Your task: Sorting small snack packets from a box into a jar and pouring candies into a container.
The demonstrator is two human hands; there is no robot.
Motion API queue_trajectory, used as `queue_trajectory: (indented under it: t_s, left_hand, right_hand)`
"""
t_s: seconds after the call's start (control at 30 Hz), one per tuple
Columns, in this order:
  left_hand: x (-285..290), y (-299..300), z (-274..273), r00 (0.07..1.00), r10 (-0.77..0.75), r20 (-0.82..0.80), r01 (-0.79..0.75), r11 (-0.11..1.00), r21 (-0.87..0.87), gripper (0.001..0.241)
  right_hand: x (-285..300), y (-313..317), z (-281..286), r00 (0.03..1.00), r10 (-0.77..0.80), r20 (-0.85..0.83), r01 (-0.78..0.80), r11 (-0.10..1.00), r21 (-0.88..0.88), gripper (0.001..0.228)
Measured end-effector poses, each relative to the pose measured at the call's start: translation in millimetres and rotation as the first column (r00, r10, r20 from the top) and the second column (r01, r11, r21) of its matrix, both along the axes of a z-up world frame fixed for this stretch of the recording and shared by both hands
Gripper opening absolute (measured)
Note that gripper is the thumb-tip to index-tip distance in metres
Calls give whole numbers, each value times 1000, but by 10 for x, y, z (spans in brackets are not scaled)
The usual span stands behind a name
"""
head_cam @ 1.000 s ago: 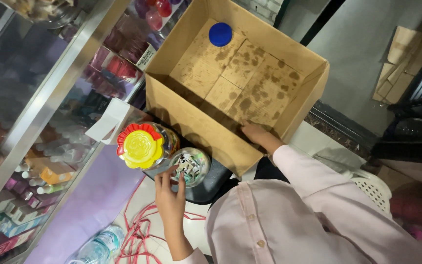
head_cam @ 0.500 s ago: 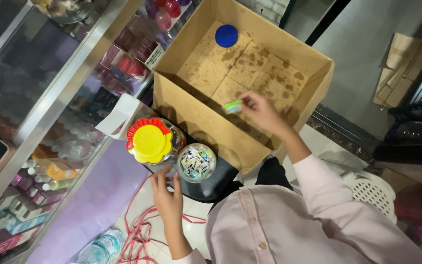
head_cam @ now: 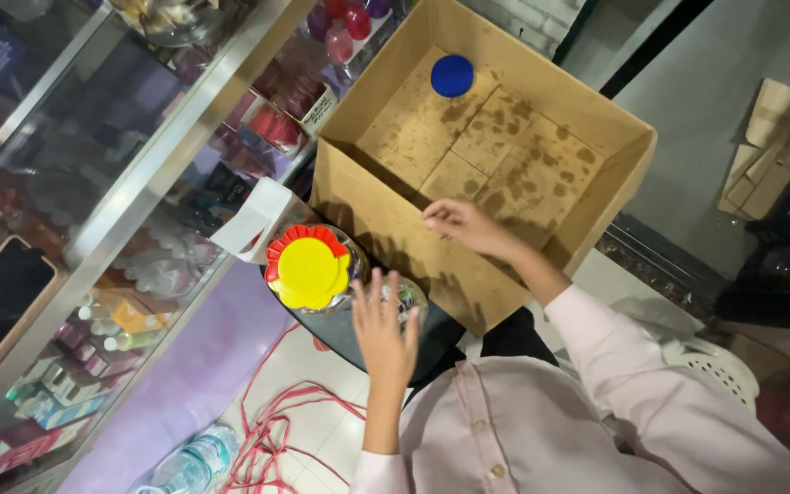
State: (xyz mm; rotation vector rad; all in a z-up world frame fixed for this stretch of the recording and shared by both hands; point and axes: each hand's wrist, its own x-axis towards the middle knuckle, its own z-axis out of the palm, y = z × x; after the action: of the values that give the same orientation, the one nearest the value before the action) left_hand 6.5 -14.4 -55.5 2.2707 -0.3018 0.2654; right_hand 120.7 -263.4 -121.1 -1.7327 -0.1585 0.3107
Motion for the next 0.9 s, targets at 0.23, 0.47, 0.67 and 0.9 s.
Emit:
queue_trajectory:
  t_s: [0.23, 0.47, 0.67, 0.9]
  left_hand:
    - [57, -151, -92, 993, -25, 114, -24, 913, 407, 52]
    - [50, -298, -172, 979, 148, 138, -190, 906, 377, 43]
    - [1, -350, -245, 959, 219, 180, -271, 897, 349, 43]
    - [-60, 12, -932, 956, 49, 288, -163, 907, 388, 43]
  right_hand:
    - [825, -739, -1321, 977, -203, -59, 186, 957, -221, 24]
    - [1728, -962, -1483, 976, -214, -22, 119, 622, -774, 54]
    - [2544, -1096, -1417, 981, -140, 137, 186, 448, -874, 90]
    - [2844, -1084, -1870, 955, -161, 249, 295, 439, -849, 86]
